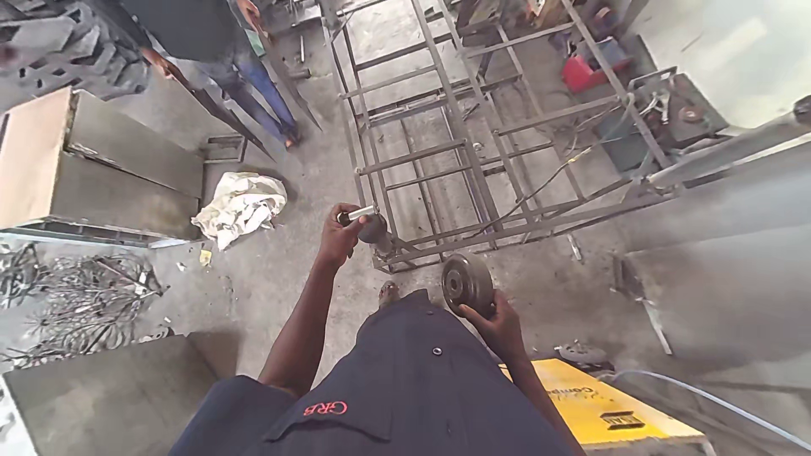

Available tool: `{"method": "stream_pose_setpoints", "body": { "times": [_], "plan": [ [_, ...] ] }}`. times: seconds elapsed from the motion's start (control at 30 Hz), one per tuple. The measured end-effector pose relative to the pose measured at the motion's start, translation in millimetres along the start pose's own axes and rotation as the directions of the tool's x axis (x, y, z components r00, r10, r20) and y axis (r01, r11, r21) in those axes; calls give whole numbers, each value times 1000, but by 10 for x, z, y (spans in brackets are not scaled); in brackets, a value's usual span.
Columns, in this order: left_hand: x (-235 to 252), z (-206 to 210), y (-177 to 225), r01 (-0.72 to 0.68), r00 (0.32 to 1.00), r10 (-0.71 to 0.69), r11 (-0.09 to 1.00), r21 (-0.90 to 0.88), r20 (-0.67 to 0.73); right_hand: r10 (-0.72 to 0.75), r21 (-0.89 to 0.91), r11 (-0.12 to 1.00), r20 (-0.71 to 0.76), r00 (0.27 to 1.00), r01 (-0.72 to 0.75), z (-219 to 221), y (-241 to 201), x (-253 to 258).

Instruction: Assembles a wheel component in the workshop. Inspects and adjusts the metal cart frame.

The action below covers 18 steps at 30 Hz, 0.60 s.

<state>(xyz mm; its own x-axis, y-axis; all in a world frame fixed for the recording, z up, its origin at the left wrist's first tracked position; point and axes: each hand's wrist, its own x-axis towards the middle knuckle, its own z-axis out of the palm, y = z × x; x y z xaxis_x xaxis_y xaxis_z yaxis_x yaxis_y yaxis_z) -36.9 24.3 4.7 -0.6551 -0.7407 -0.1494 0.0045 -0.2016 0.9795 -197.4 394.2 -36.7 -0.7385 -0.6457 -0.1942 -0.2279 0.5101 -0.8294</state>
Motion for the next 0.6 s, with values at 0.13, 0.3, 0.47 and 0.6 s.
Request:
{"method": "stream_pose_setpoints", "body": {
  "times": [0.13,0.3,0.47,0.6],
  "plan": [
    [-199,19,56,47,999,-46,999,21,-20,0,-12,1000,14,1000,0,-49,38,10],
    [-228,-18,38,9,998,-9,1000,3,-65,-23,-29,999,19,1000,23,-77,36,42],
    [-332,-249,-125,8,971,-61,974,-225,-230,-30,-26,999,31,999,31,-125,10,60],
    [-425,-483,-269,-48,915,-156,874,-484,-372,-35,-37,999,32,999,36,-161,-17,48]
  ]
}}
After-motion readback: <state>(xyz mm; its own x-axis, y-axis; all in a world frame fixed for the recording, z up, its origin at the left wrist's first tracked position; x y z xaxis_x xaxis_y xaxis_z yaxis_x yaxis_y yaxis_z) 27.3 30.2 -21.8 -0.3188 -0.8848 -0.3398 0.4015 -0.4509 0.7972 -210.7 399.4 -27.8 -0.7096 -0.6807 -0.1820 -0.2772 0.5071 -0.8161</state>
